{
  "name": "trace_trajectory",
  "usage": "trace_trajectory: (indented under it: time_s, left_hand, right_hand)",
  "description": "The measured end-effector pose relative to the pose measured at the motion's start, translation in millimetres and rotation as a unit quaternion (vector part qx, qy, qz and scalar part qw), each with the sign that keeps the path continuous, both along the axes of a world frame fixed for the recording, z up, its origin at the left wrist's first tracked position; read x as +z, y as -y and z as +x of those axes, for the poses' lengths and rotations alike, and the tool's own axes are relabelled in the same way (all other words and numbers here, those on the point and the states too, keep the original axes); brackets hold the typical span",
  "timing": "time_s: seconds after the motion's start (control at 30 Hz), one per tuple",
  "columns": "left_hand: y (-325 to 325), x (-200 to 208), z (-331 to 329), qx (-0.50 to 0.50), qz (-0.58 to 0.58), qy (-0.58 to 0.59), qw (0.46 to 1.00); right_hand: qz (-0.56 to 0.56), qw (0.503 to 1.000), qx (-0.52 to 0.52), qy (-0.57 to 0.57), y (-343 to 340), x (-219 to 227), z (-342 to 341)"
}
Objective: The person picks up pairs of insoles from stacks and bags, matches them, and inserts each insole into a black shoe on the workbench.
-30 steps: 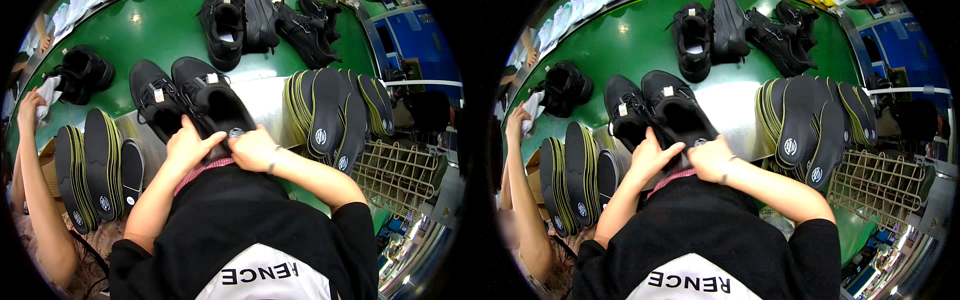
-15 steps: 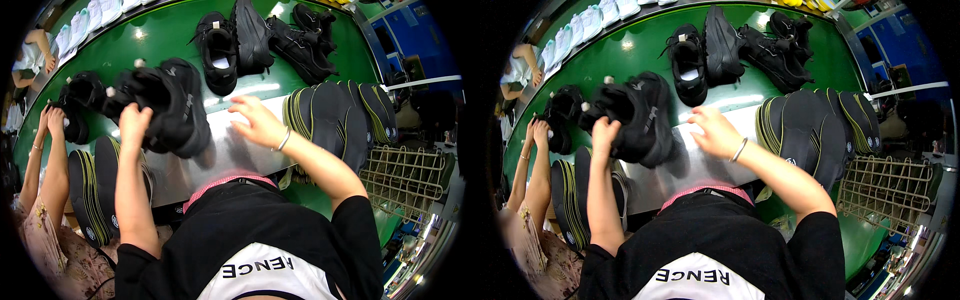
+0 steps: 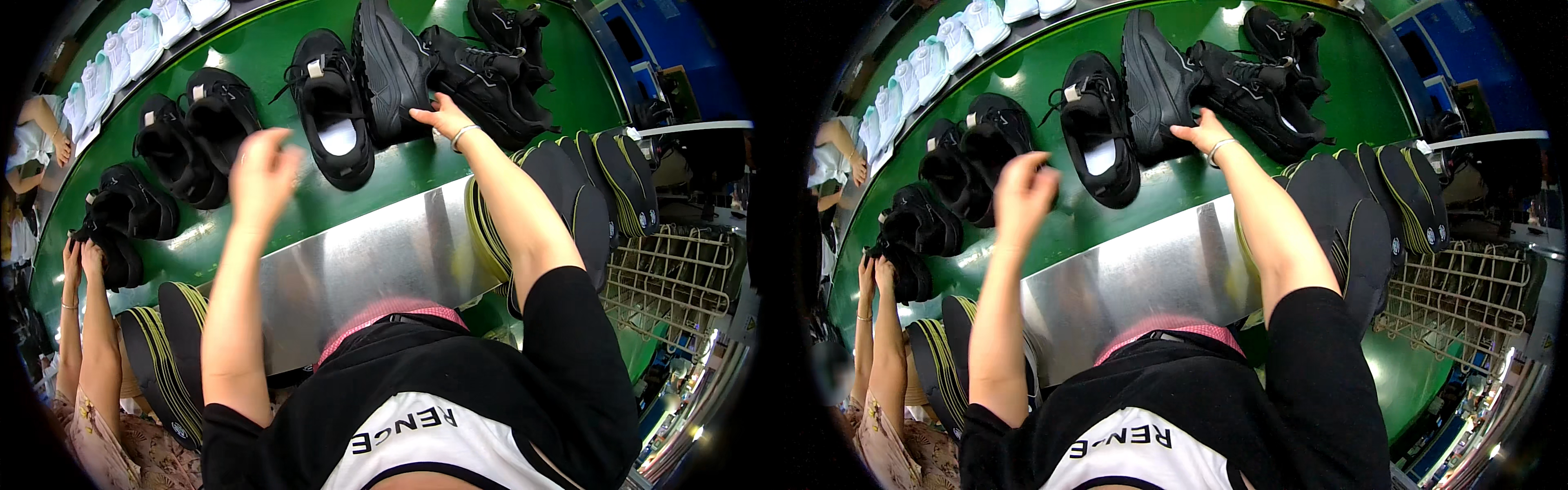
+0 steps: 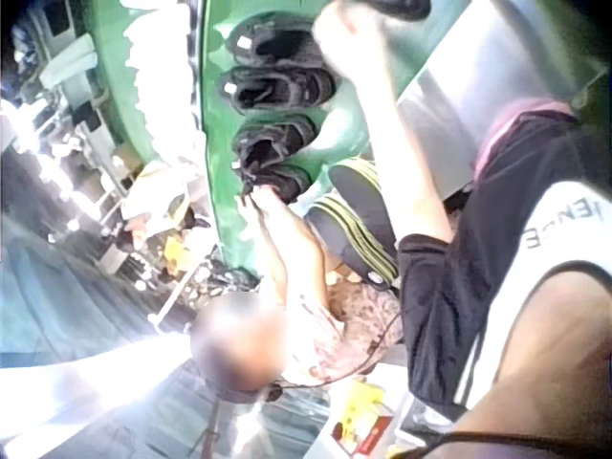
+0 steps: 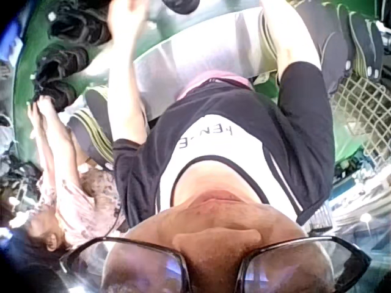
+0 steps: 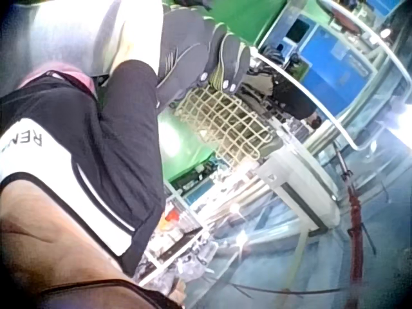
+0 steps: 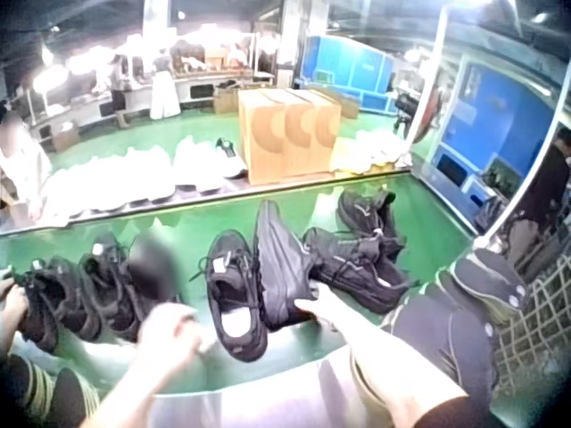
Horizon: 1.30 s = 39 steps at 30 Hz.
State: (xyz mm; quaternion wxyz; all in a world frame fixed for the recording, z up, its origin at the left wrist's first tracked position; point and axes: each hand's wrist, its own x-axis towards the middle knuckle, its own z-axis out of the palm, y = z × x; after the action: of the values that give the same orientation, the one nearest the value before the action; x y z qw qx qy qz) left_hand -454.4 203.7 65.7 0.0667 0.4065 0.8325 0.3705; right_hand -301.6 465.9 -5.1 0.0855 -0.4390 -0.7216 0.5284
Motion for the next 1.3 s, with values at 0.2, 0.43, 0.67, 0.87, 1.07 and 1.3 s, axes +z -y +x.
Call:
trace_trajectory:
  time_s: [0.2,0.43,0.67,0.87,1.07,1.3]
  left_hand:
    - [-22.3,-38.4,36.7,-0.111,-0.097,-0.018,0.989]
    - [38.1,3.6,94.2,-0.157,-0.123,-0.002,0.98]
    - [105.6,29.3,156.8,-0.262,-0.142,0.114,0.948]
    - [122.7,15.4,159.9,-0.134,-0.031,0.243,0.96]
    - [86.8,15.5,171.9,-0.148,-0.197,-0.005,0.969]
    - [97.6,45.5,137.8,-0.103,0.043,0.343,0.933]
  right_hand:
    - [0.065,0.975,0.176,0.121,-3.8,37.7,-0.2]
    - [0.317,0.826,0.381,0.268,91.6,116.5,48.8]
    - [0.395,0.783,0.402,0.264,195.2,116.6,128.9]
    - [0.383,0.808,0.379,0.238,218.0,100.1,164.2]
    - [0.451,0.864,0.048,0.219,151.7,129.3,184.1]
    - [0.244,0.833,-0.061,0.494,91.0,94.0,181.9]
